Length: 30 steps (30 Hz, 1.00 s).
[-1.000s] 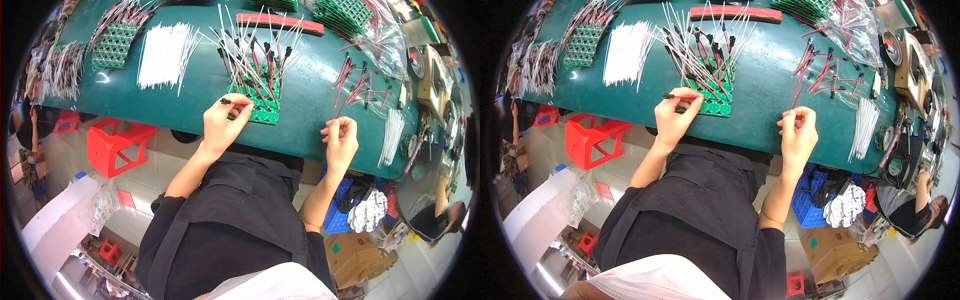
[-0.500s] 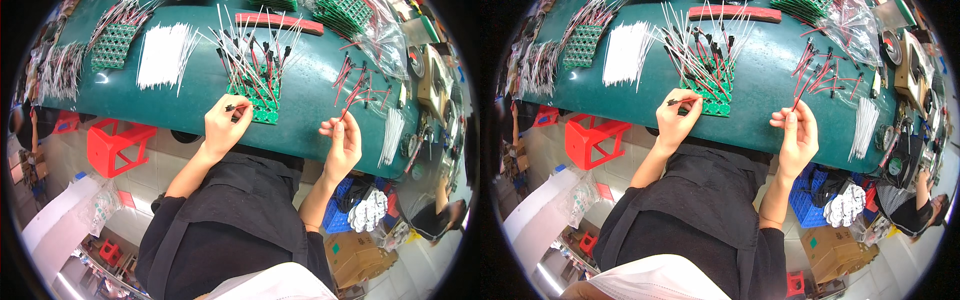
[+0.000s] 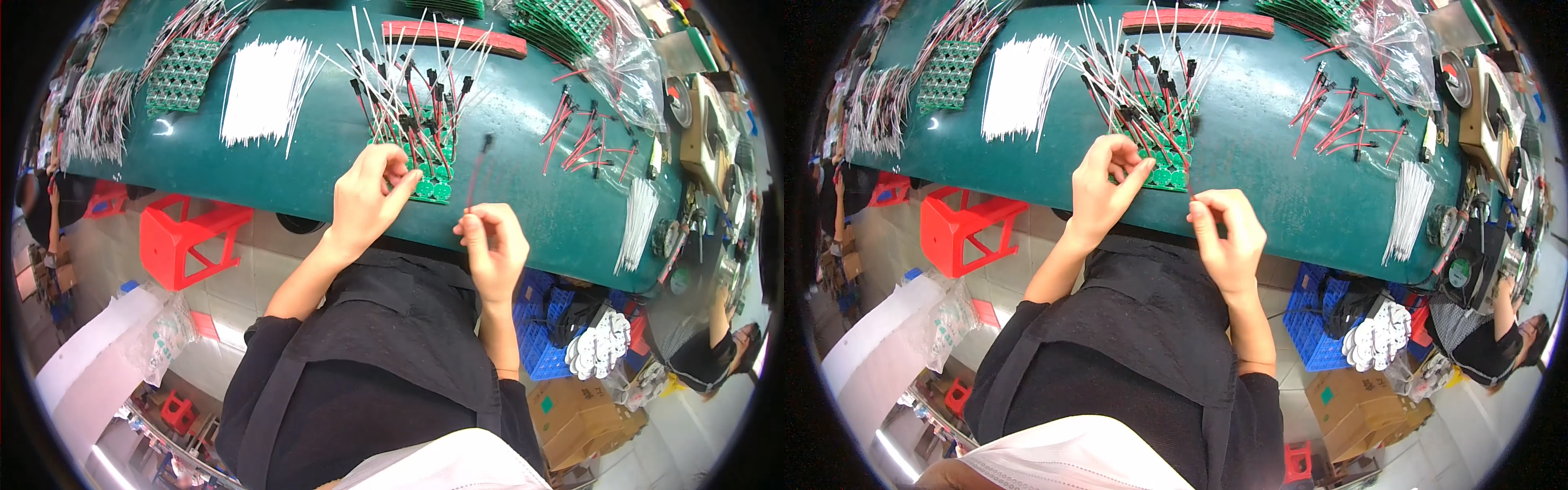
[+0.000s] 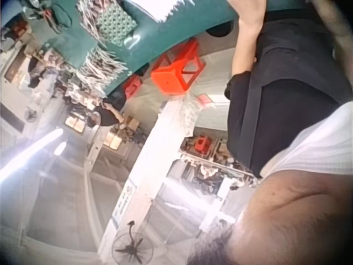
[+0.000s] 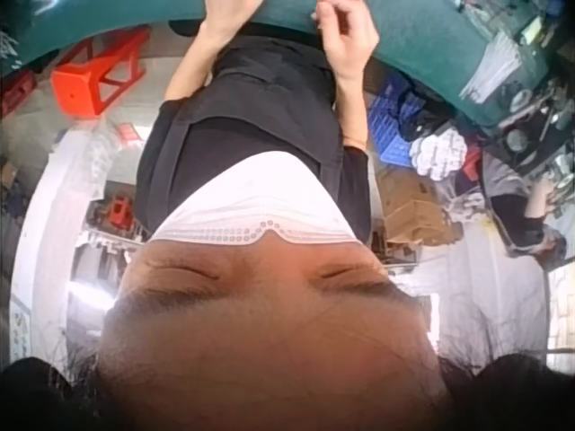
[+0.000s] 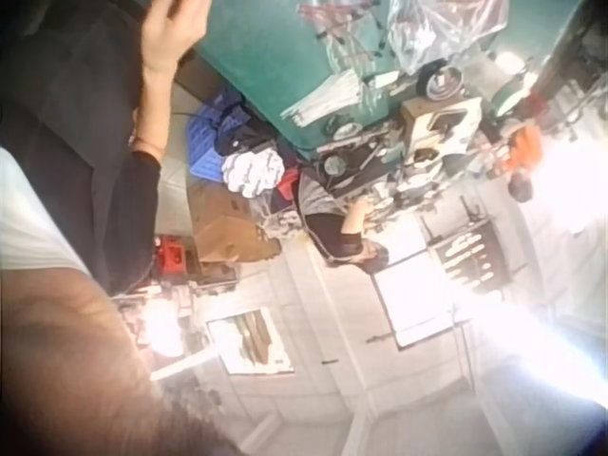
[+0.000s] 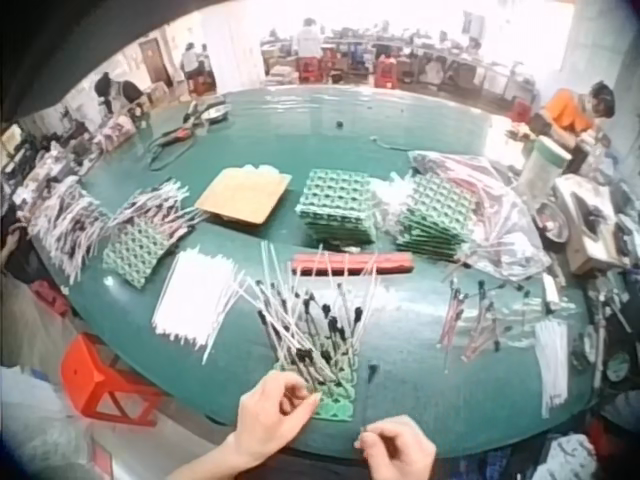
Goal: The person is manually inserting small wires into ports on green circuit boards.
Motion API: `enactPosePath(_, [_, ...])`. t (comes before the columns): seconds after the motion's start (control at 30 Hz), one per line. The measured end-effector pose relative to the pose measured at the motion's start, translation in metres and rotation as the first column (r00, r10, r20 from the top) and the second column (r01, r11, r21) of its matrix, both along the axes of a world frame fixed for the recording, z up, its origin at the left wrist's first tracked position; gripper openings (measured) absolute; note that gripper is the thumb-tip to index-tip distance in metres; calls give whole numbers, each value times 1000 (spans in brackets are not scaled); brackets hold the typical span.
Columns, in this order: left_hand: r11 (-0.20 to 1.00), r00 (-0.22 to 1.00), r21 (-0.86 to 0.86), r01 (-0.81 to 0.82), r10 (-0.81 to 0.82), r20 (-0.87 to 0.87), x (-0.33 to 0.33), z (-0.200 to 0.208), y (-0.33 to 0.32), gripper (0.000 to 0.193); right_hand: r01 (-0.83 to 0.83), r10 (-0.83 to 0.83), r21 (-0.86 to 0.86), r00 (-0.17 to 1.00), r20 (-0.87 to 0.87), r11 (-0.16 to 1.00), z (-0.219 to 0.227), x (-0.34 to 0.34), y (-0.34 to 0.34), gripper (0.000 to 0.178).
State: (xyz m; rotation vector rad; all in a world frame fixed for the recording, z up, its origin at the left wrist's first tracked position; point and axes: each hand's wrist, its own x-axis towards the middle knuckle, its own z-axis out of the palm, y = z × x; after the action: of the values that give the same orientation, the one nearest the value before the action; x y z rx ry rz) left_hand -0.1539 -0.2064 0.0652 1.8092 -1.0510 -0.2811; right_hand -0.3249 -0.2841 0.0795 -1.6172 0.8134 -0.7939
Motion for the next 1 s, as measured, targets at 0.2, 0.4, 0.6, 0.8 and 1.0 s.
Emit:
enactPosePath(0.2, [948,873,-133,290,-319,-370,1,18,23,23,-166,97,-676,986,-139,718,-4,26,-1,20])
enactPosePath(0.4, [991,891,-119,60,-107,-442,6,8,27,15,-154,-11,-729,976,-216,667,-3,35,-20,16])
enactPosePath(0.6, [993,957,-93,-67,37,-287,14,-3,21,12,-41,-602,-722,521,-605,691,-7,-2,-101,27])
enactPosePath(0.8, [994,967,-99,-47,21,-253,14,-6,20,11,-58,-539,-645,497,-680,762,-21,-23,-113,21])
enactPosePath(1.0, [996,978,-91,-25,6,-210,14,-8,18,12,39,-499,-598,595,-629,800,-19,-27,-111,16])
